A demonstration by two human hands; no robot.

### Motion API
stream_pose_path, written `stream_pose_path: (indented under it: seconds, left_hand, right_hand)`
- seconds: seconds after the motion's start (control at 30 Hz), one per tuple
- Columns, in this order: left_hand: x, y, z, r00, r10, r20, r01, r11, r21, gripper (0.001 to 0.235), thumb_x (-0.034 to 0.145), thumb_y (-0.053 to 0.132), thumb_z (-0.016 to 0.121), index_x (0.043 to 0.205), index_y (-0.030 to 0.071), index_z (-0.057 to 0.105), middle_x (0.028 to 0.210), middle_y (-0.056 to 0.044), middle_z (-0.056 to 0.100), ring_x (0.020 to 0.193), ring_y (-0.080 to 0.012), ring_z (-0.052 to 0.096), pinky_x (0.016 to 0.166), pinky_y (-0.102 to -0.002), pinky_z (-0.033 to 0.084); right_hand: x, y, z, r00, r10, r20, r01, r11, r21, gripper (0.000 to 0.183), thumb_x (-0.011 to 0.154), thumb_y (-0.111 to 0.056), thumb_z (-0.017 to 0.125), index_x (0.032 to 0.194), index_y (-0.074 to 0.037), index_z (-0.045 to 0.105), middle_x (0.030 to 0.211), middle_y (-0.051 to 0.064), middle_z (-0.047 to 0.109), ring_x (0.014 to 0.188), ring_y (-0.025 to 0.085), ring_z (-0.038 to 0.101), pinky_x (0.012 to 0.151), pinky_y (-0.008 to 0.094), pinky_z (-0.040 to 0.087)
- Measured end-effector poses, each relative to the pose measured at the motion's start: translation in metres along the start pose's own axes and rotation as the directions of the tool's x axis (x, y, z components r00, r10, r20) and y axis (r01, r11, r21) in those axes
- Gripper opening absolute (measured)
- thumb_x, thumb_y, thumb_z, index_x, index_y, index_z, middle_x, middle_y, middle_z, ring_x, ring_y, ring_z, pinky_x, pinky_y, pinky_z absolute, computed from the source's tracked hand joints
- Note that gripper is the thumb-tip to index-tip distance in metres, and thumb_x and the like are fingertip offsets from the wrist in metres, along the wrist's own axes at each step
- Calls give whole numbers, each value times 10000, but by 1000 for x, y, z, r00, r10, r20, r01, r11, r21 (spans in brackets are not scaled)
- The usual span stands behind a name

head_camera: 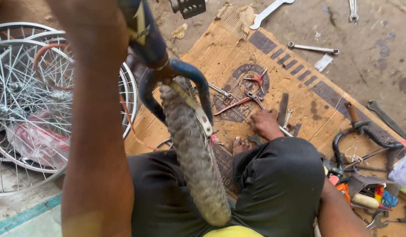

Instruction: The person is repairing a bicycle's front fork assembly. They use a hammer to tap a metal part into the fork tube and then use pliers to tighten a nut on the same assembly. The work is performed on a cardboard sheet on the ground.

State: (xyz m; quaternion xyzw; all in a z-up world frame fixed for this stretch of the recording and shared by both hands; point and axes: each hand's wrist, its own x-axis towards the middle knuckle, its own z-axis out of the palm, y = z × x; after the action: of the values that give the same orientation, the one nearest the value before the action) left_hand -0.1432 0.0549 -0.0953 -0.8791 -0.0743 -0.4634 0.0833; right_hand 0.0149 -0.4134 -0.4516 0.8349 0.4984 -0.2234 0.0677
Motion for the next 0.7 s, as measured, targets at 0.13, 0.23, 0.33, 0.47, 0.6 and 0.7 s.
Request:
stream_pose_path:
  seconds: [0.13,0.23,0.33,0.47,0.6,0.7]
  left_hand:
    - [-6,9,-18,971,-238,-32,208,899,-385,248,926,67,765,1093,98,584,1046,-28,465,953,-157,511,841,-353,432]
    - [-4,19,-25,937,-350,-4,285,769,-572,308,979,94,779,1193,83,558,1157,-37,416,1075,-155,488,945,-366,427]
    - [7,26,-30,922,-382,66,312,629,-712,373,1032,121,793,1294,67,533,1268,-45,367,1196,-153,465,1050,-380,421]
    - [23,42,-35,879,-455,141,437,654,-618,451,1075,154,824,1374,22,513,1366,-89,340,1311,-171,438,1155,-416,419]
    - [55,65,-50,786,-566,248,539,431,-724,379,990,135,803,1245,-5,560,1151,-115,610,1062,-208,643,979,-398,566]
    - [74,73,-59,825,-521,218,434,338,-835,366,1006,64,794,1280,26,556,1082,-87,684,1012,-200,726,906,-361,640]
  right_hand:
    - [17,9,-27,927,353,-126,-337,932,130,488,1042,-557,588,1271,-129,639,1256,129,620,1212,323,569,1001,578,390]
    - [48,-13,-41,765,642,50,-607,692,392,804,938,-674,661,1324,20,535,1221,218,579,1163,376,565,984,597,414]
    - [81,-36,-39,679,734,-20,-658,620,428,939,754,-660,798,1343,3,490,1248,257,538,1156,450,519,977,636,392]
    - [99,-39,-12,581,797,-166,-629,569,530,808,726,-496,852,1298,-14,546,1194,246,586,1094,436,547,960,598,423]
    - [83,-18,-3,697,665,-268,-405,673,619,542,807,-302,823,1226,-1,655,1073,209,687,966,362,629,957,506,491]
    - [76,8,-22,646,663,-377,-129,582,803,351,869,-157,802,1172,8,737,982,181,762,871,307,691,955,438,542]
